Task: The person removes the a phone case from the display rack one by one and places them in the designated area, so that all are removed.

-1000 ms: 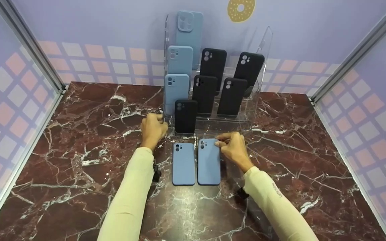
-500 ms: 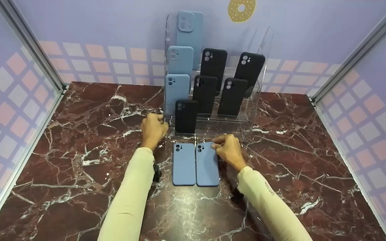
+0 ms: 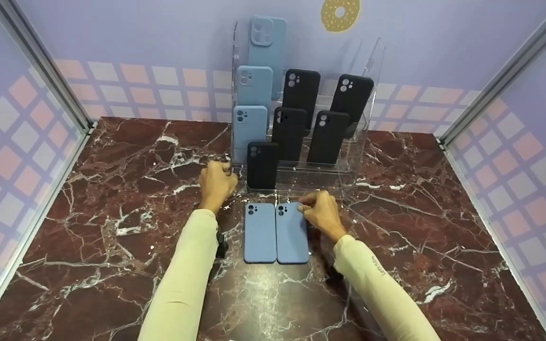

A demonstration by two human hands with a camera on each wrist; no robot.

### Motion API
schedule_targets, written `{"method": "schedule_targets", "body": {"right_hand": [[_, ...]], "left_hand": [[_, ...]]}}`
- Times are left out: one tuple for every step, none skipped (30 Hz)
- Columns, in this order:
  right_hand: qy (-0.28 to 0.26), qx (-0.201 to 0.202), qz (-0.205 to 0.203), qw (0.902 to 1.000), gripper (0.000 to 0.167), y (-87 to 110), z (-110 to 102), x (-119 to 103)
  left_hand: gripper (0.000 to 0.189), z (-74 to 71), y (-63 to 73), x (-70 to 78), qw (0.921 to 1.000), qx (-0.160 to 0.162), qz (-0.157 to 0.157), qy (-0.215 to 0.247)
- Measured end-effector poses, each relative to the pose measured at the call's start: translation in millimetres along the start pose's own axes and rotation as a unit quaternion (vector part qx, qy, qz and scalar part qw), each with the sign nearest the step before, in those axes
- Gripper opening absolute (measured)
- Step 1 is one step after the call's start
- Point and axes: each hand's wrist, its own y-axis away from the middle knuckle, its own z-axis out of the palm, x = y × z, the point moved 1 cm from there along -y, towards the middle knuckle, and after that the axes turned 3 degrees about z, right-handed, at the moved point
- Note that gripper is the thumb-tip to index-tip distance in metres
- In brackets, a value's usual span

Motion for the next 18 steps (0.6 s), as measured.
{"method": "schedule_targets", "body": {"right_hand": [[0.000,0.000,0.000,1.0000,0.014,0.0,0.2,0.5],[0.000,-0.001,-0.001,1.0000,0.014,0.0,0.2,0.7],[0.001,-0.001,-0.001,1.0000,0.014,0.0,0.2,0.9],[0.000,-0.002,-0.001,1.0000,0.014,0.0,0.2,0.9],[-0.001,-0.002,0.000,1.0000,0.014,0.1,0.2,0.8],[-0.001,-0.003,0.001,1.0000,0.015,0.0,0.1,0.7],[-0.001,-0.004,0.002,1.0000,0.015,0.0,0.0,0.3],[-0.001,-0.004,0.002,1.0000,0.015,0.0,-0.1,0.0],[0.000,-0.004,0.001,1.0000,0.014,0.2,-0.1,-0.3],[0.002,-0.003,0.000,1.0000,0.014,0.3,-0.1,-0.5],[0.005,-0.002,-0.002,1.0000,0.013,0.4,-0.2,-0.6],[0.008,0.000,-0.004,1.0000,0.012,0.4,-0.3,-0.7],[0.011,0.002,-0.005,0.9999,0.012,0.6,-0.4,-0.8],[0.015,0.004,-0.006,0.9999,0.011,0.9,-0.6,-0.8],[0.018,0.007,-0.007,0.9998,0.011,1.1,-0.9,-0.8],[0.021,0.009,-0.006,0.9997,0.010,1.0,-1.5,-1.0],[0.022,0.010,-0.007,0.9997,0.010,1.1,-2.2,-1.6],[0.024,0.012,-0.008,0.9996,0.010,1.2,-3.0,-2.8]], "left_hand": [[0.015,0.0,0.1,0.0,1.0000,-0.001,-0.001,0.001],[0.017,0.1,0.1,-0.1,1.0000,0.001,-0.001,0.001],[0.017,0.0,0.1,-0.1,1.0000,0.001,-0.001,0.000],[0.015,0.1,0.0,-0.1,1.0000,0.001,0.000,-0.001],[0.014,0.2,0.0,-0.2,1.0000,0.001,0.000,-0.001],[0.013,0.2,0.0,-0.3,1.0000,0.002,0.002,-0.001],[0.012,0.4,-0.1,-0.5,1.0000,0.003,0.003,-0.002],[0.013,0.3,0.0,-0.6,1.0000,0.006,0.005,-0.002],[0.014,0.2,0.3,-0.7,1.0000,0.007,0.007,-0.002],[0.016,0.3,0.4,-1.0,0.9999,0.008,0.009,0.000],[0.019,0.2,0.5,-1.4,0.9999,0.009,0.010,0.001],[0.022,0.2,0.6,-1.7,0.9999,0.010,0.011,0.002],[0.025,0.1,0.8,-1.9,0.9999,0.011,0.011,0.002],[0.028,0.1,0.9,-2.1,0.9999,0.010,0.010,0.003],[0.029,0.1,1.0,-2.2,0.9999,0.008,0.009,0.003],[0.031,0.2,1.0,-2.2,0.9999,0.007,0.009,0.004],[0.031,0.1,1.0,-2.1,0.9999,0.007,0.007,0.004],[0.031,-0.1,0.9,-1.9,1.0000,0.007,0.006,0.004]]}}
